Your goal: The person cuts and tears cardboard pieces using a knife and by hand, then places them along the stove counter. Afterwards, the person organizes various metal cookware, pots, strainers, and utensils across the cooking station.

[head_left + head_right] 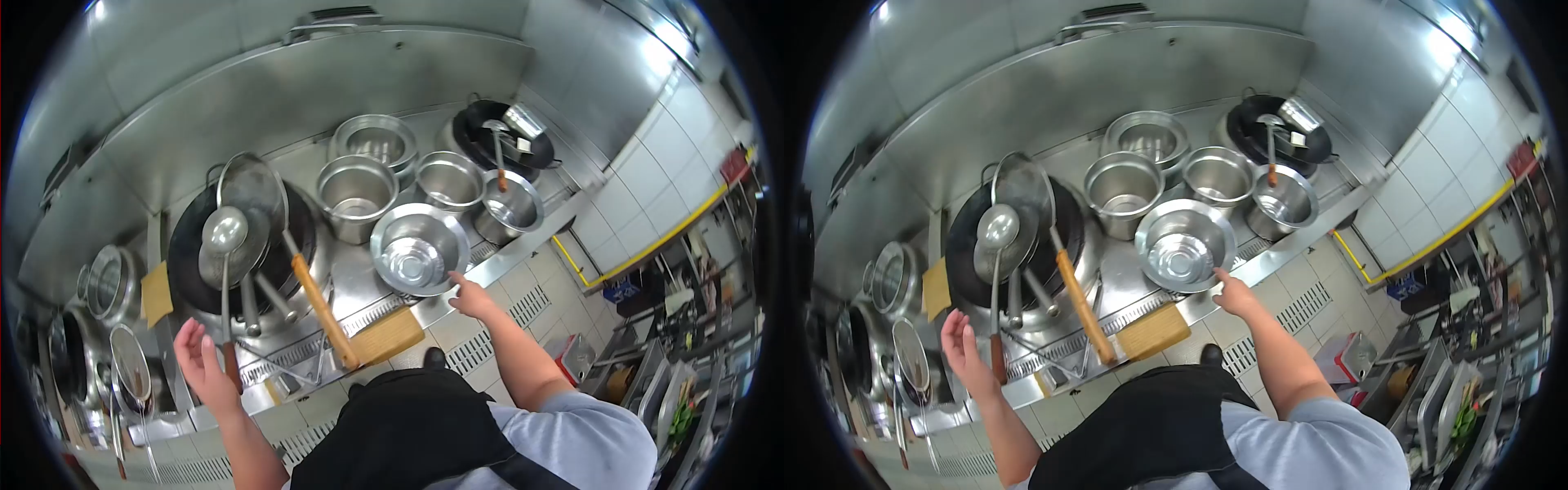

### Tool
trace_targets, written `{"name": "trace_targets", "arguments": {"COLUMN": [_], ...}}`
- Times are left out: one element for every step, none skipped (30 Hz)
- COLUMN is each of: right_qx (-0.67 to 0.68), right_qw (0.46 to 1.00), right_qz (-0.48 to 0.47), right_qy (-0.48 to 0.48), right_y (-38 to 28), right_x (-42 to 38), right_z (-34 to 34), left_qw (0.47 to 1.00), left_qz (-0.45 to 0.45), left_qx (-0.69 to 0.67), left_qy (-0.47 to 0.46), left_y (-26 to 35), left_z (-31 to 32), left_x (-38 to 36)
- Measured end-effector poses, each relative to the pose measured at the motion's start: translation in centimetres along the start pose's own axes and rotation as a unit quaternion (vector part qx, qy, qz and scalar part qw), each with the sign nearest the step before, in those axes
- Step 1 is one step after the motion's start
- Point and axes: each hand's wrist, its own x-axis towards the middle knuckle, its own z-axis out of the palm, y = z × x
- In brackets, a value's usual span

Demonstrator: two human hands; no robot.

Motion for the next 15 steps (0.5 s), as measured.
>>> {"name": "trace_targets", "arguments": {"right_qx": [-0.026,-0.013,-0.006,-0.015,-0.024,-0.018,0.010,0.038,0.039,0.046,0.054,0.049,0.051,0.092,0.134], "right_qw": [0.999,0.999,0.999,0.993,0.980,0.980,0.974,0.967,0.967,0.966,0.965,0.973,0.974,0.979,0.978], "right_qz": [-0.026,-0.010,-0.007,0.031,0.069,0.071,0.092,0.110,0.108,0.116,0.123,0.120,0.113,0.128,0.145], "right_qy": [0.016,0.028,0.036,0.111,0.183,0.186,0.208,0.228,0.226,0.226,0.224,0.192,0.189,0.131,0.067], "right_y": [0.5,1.3,2.5,4.1,5.9,7.8,9.9,12.0,14.0,16.0,17.9,20.2,21.2,21.9,22.7], "right_x": [0.2,0.9,1.8,2.9,3.8,4.7,5.6,6.6,7.5,8.5,9.5,10.7,11.5,11.9,11.9], "right_z": [-0.2,-1.0,-2.1,-3.3,-4.5,-6.1,-8.0,-9.6,-10.8,-11.8,-12.6,-12.8,-13.8,-14.5,-14.4], "left_qw": [0.997,0.987,0.986,0.971,0.948,0.947,0.945,0.931,0.914,0.903,0.887,0.889,0.877,0.869,0.858], "left_qz": [0.077,0.155,0.163,0.209,0.252,0.229,0.207,0.200,0.190,0.148,0.103,0.101,0.072,0.053,0.035], "left_qx": [-0.006,-0.012,-0.015,-0.038,-0.059,-0.066,-0.074,-0.032,0.012,0.063,0.114,0.120,0.190,0.230,0.270], "left_qy": [-0.015,-0.027,-0.035,-0.110,-0.184,-0.215,-0.243,-0.303,-0.359,-0.398,-0.435,-0.430,-0.435,-0.434,-0.435], "left_y": [1.6,3.0,4.2,5.2,6.0,6.6,7.1,6.6,5.6,5.1,4.6,3.3,1.4,0.1,-1.1], "left_z": [1.3,2.6,3.7,4.7,6.0,7.9,9.9,11.8,14.0,16.9,20.0,22.4,24.8,26.5,28.2], "left_x": [-1.0,-2.0,-3.0,-4.2,-5.7,-7.9,-9.9,-11.4,-13.0,-14.6,-16.1,-17.6,-19.2,-20.6,-22.1]}}
